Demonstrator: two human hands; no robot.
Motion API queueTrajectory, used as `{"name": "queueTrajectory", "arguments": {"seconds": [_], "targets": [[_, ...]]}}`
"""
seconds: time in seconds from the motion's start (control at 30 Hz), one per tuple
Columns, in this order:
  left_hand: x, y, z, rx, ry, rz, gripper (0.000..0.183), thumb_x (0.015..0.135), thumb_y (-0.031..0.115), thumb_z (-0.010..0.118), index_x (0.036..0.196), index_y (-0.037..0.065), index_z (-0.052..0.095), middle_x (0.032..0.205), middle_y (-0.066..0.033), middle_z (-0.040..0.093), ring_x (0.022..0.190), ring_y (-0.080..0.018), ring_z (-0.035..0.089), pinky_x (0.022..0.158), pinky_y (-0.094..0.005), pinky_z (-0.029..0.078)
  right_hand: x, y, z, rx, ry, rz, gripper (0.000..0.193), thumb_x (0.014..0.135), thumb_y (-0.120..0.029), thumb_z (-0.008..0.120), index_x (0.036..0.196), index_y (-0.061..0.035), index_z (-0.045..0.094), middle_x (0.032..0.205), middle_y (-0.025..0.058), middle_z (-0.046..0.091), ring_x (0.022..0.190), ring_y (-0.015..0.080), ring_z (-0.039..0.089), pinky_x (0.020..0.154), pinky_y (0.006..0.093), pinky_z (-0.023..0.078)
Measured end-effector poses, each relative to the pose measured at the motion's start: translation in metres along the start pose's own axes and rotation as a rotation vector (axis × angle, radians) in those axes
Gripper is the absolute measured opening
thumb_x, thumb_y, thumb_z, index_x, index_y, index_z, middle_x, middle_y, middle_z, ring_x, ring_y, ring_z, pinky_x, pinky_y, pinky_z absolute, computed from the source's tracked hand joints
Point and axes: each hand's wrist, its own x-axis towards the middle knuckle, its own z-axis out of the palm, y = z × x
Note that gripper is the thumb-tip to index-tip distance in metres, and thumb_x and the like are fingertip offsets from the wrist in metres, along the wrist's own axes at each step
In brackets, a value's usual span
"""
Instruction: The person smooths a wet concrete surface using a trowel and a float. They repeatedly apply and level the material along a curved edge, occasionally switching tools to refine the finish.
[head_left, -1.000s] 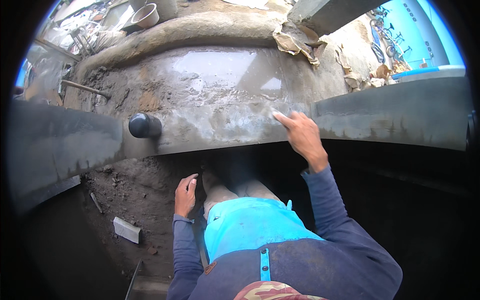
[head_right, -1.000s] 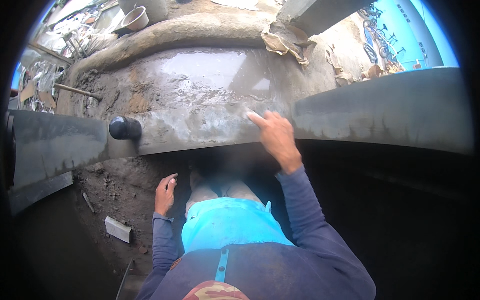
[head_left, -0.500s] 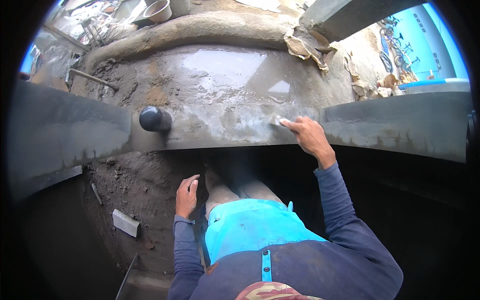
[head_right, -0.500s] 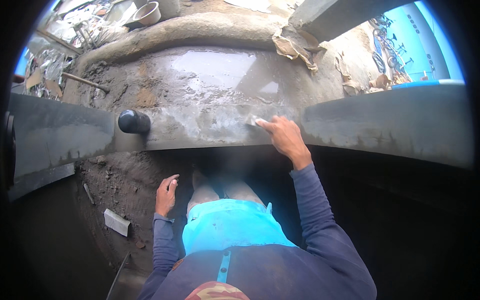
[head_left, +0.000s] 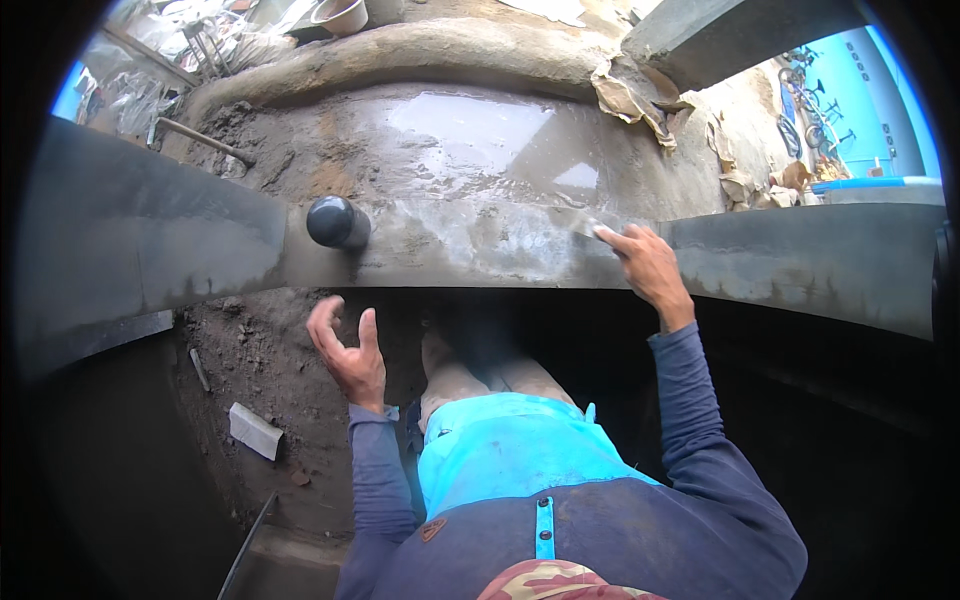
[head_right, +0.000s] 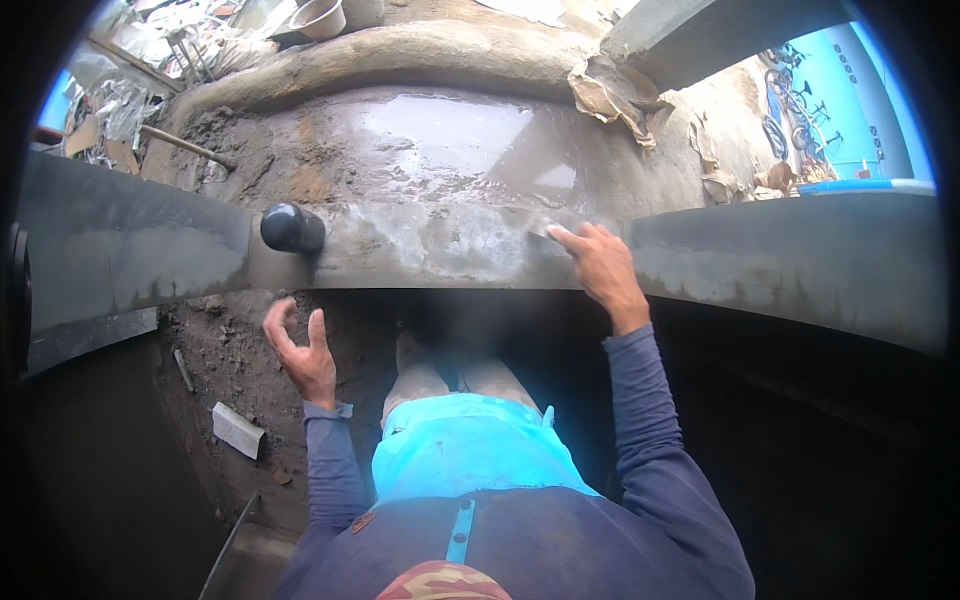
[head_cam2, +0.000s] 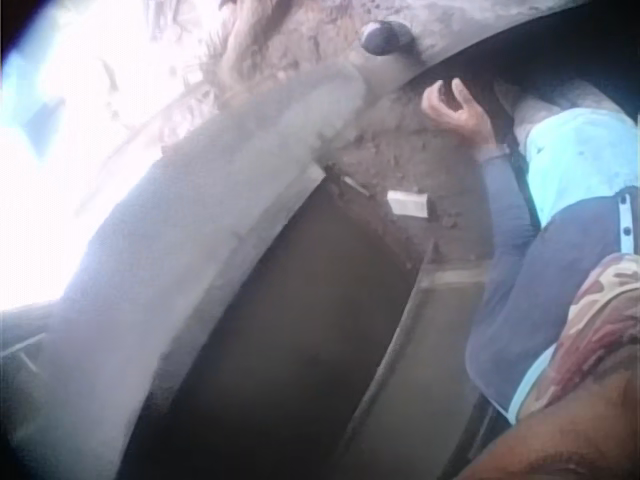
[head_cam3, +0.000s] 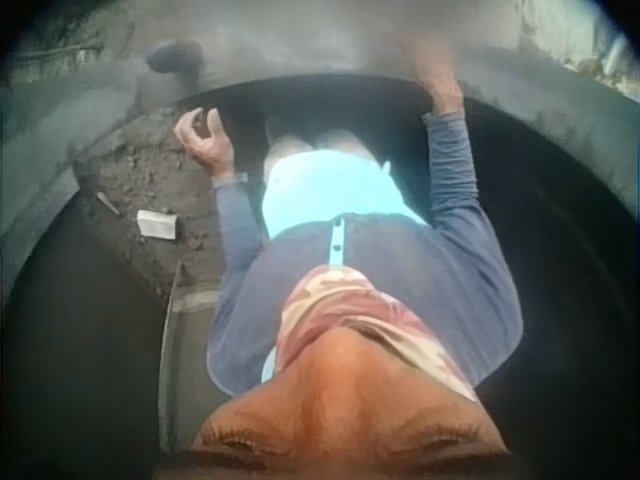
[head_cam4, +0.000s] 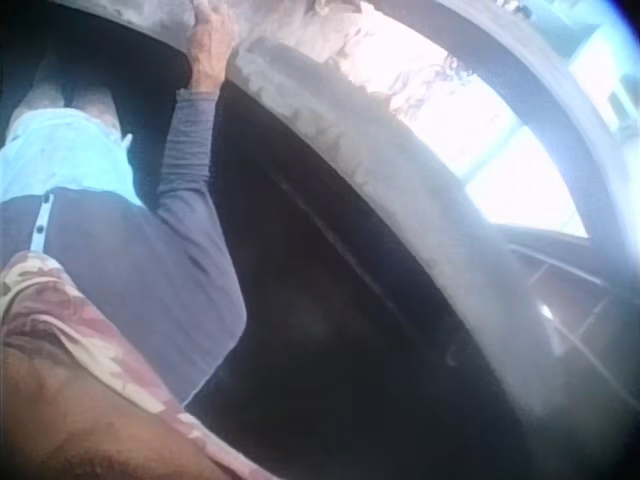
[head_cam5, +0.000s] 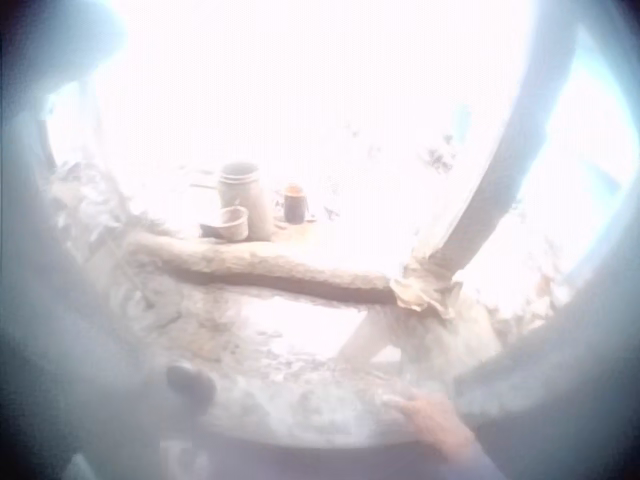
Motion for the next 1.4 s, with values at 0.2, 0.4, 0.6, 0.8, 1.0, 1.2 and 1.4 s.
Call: {"name": "queueTrajectory", "arguments": {"seconds": [0.2, 0.4, 0.6, 0.8, 1.0, 1.2, 1.4], "targets": [[0.073, -0.006, 0.027, 0.215, -0.061, -0.035, 0.103, 0.087, 0.051, 0.091, 0.161, 0.004, 0.038, 0.16, -0.0213, 0.044, 0.154, -0.0396, 0.034, 0.128, -0.0536, 0.026, 0.023, 0.001, 0.032, 0.056, 0.0, -0.156, 0.045, 0.102, -0.011, 0.062, 0.139, -0.0318, 0.076, 0.096, 0.007, 0.066, 0.097, 0.0287, 0.066, 0.088, 0.0436, 0.055], [0.098, -0.02, 0.046, 0.22, -0.084, -0.045, 0.094, 0.085, 0.053, 0.092, 0.154, 0.006, 0.047, 0.152, -0.0214, 0.048, 0.152, -0.0369, 0.031, 0.123, -0.0565, 0.025, 0.117, -0.126, 0.06, 0.067, 0.02, -0.415, 0.048, 0.104, -0.011, 0.052, 0.14, -0.0333, 0.076, 0.098, 0.0055, 0.068, 0.1, 0.0237, 0.067, 0.088, 0.0404, 0.055], [0.112, -0.005, 0.054, 0.151, -0.052, -0.014, 0.087, 0.084, 0.05, 0.093, 0.147, 0.006, 0.053, 0.149, -0.0212, 0.051, 0.149, -0.0361, 0.036, 0.122, -0.0545, 0.026, 0.171, -0.226, 0.058, 0.179, 0.209, -0.494, 0.047, 0.102, -0.006, 0.054, 0.136, -0.0284, 0.076, 0.098, 0.0075, 0.066, 0.098, 0.0256, 0.067, 0.084, 0.0409, 0.056], [0.087, 0.003, -0.001, 0.102, 0.015, -0.097, 0.09, 0.079, 0.043, 0.097, 0.145, 0.001, 0.054, 0.146, -0.0236, 0.048, 0.144, -0.0388, 0.043, 0.121, -0.054, 0.034, 0.058, -0.106, 0.009, 0.104, 0.111, -0.268, 0.054, 0.093, 0.002, 0.058, 0.134, -0.0276, 0.078, 0.09, 0.0088, 0.062, 0.092, 0.0289, 0.066, 0.081, 0.0428, 0.054], [0.021, -0.008, -0.057, 0.015, 0.012, -0.186, 0.09, 0.077, 0.04, 0.099, 0.145, 0.002, 0.053, 0.145, -0.0204, 0.047, 0.14, -0.0393, 0.045, 0.119, -0.0531, 0.037, 0.041, -0.083, 0.042, 0.089, 0.053, -0.281, 0.055, 0.093, -0.003, 0.061, 0.14, -0.0267, 0.076, 0.093, 0.0084, 0.062, 0.092, 0.0296, 0.065, 0.082, 0.043, 0.054], [-0.032, -0.013, -0.08, 0.064, 0.042, -0.252, 0.086, 0.078, 0.037, 0.098, 0.142, 0.002, 0.053, 0.144, -0.02, 0.048, 0.139, -0.0404, 0.046, 0.119, -0.0539, 0.036, 0.158, -0.239, 0.085, 0.131, 0.196, -0.532, 0.048, 0.1, -0.006, 0.057, 0.14, -0.0275, 0.074, 0.095, 0.0068, 0.064, 0.093, 0.0238, 0.064, 0.079, 0.0397, 0.053], [-0.056, -0.015, -0.094, 0.057, 0.045, -0.322, 0.088, 0.079, 0.031, 0.099, 0.147, 0.002, 0.052, 0.144, -0.0178, 0.049, 0.14, -0.0385, 0.047, 0.118, -0.0527, 0.038, 0.195, -0.297, 0.047, 0.197, 0.336, -0.481, 0.044, 0.106, -0.008, 0.053, 0.14, -0.0264, 0.074, 0.09, 0.0089, 0.061, 0.088, 0.0256, 0.063, 0.077, 0.0412, 0.052]]}}
